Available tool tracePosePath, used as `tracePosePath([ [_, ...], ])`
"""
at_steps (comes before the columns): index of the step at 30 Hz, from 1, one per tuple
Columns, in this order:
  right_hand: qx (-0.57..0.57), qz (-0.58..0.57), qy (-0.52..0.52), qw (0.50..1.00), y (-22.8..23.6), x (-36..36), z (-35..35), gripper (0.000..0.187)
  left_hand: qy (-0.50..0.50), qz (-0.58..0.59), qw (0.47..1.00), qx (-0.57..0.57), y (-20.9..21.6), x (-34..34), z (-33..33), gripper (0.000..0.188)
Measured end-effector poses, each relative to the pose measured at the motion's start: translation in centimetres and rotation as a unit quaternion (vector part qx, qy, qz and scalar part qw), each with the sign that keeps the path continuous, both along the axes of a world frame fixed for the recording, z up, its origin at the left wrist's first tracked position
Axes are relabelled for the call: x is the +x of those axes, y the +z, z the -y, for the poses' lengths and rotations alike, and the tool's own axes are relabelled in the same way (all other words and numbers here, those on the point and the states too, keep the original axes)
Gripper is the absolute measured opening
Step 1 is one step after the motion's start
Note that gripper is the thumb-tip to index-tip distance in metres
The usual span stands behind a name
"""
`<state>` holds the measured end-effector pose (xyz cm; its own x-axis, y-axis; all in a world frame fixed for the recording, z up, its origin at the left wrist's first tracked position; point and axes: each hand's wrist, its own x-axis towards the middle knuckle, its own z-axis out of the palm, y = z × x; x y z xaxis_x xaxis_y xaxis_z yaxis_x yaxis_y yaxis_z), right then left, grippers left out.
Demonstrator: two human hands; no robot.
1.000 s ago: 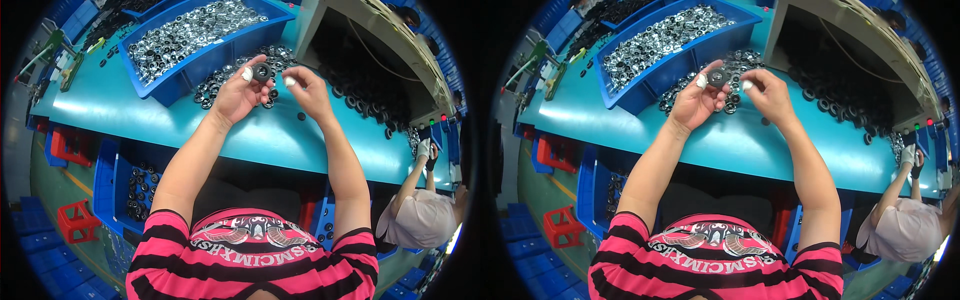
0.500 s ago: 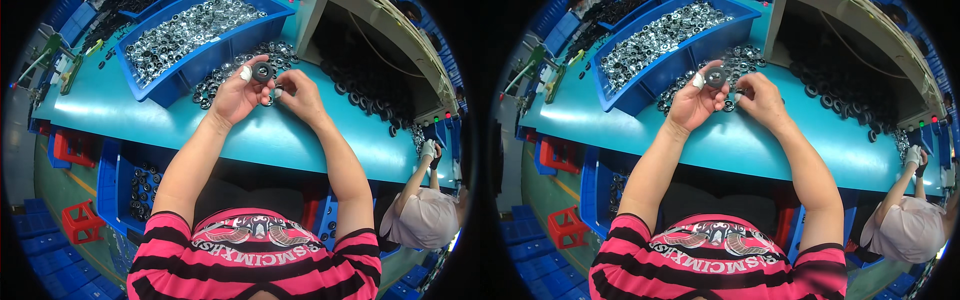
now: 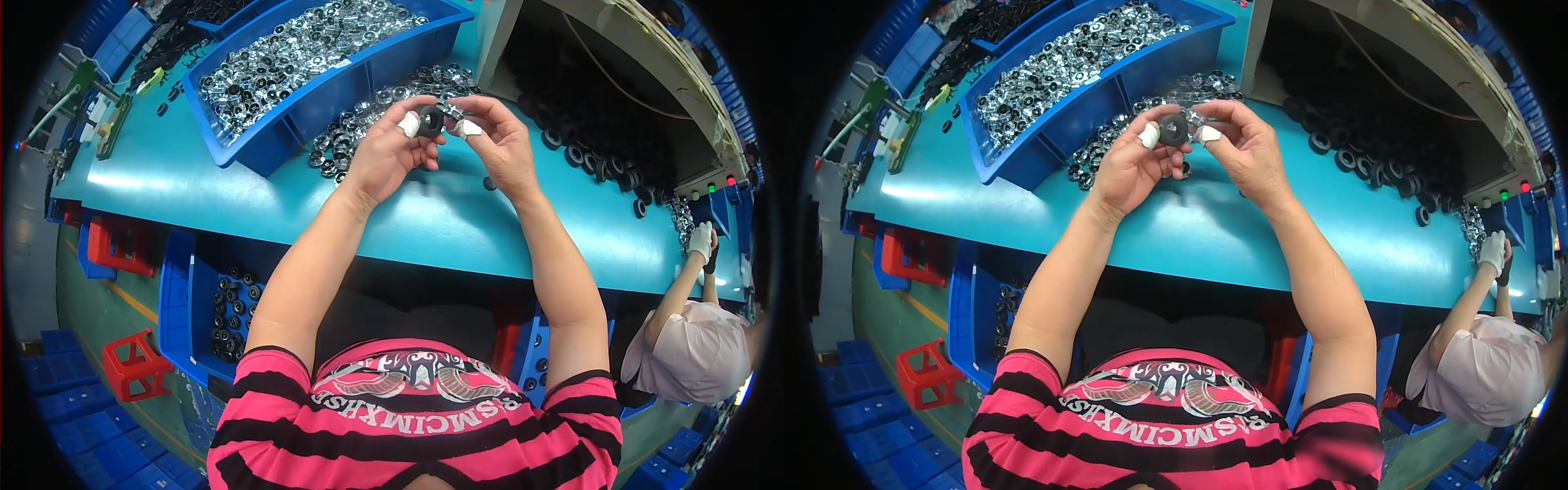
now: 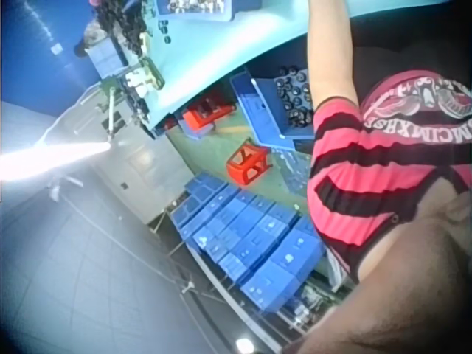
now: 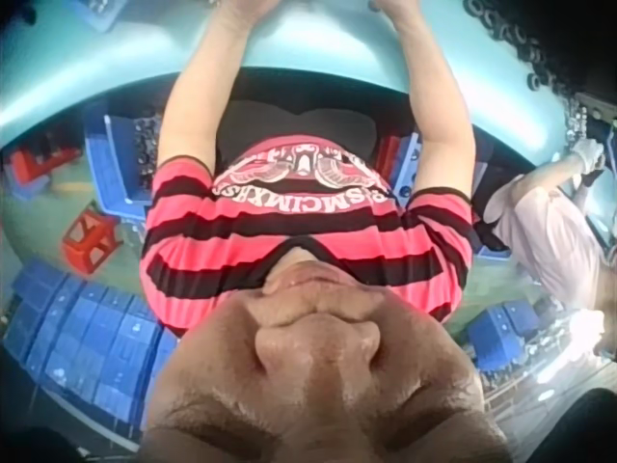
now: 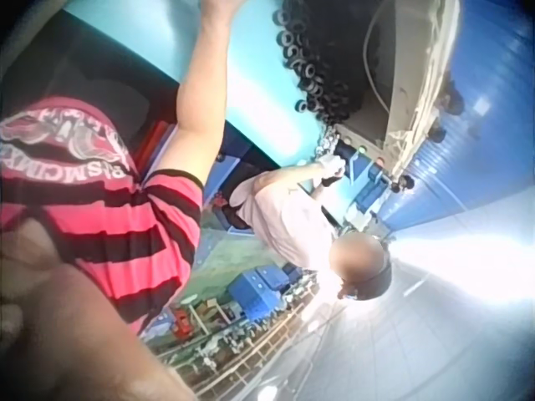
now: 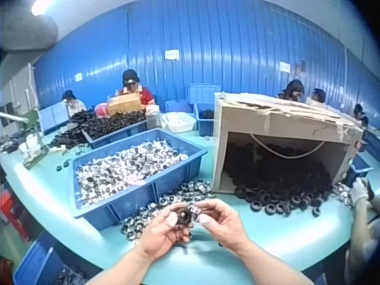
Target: Assembling metal rings and plastic components into toy parts at a factory workbench.
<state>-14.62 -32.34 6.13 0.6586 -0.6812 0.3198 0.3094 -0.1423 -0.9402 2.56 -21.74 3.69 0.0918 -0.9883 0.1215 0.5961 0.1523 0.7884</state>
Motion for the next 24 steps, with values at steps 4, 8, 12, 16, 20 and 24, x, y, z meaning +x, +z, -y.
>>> tracePosePath([
  [4,-0.054,-0.041,-0.023,0.997,-0.2,-0.2,-0.1,0.03,0.023,0.02,0.999,0.02,0.5,-0.6,-0.2,0.039],
  [8,-0.146,-0.041,-0.057,0.987,-1.2,0.1,0.0,0.033,0.029,0.041,0.998,0.03,0.7,-1.1,-0.2,0.038],
  [12,-0.161,-0.038,-0.08,0.983,-0.7,0.5,-0.6,0.031,0.038,0.085,0.995,0.032,0.3,-1.0,-0.2,0.04],
  [16,-0.195,-0.06,-0.104,0.973,-0.7,0.3,-0.7,0.028,0.054,0.135,0.989,0.034,0.2,-1.2,-0.1,0.041],
  [20,-0.253,-0.088,-0.138,0.953,0.0,0.2,-1.6,0.03,0.065,0.188,0.98,0.01,0.5,-1.7,-0.2,0.04],
  [24,-0.314,-0.101,-0.146,0.933,-0.9,0.7,-1.8,0.035,0.096,0.253,0.963,0.011,0.2,-2.3,-0.1,0.035],
])
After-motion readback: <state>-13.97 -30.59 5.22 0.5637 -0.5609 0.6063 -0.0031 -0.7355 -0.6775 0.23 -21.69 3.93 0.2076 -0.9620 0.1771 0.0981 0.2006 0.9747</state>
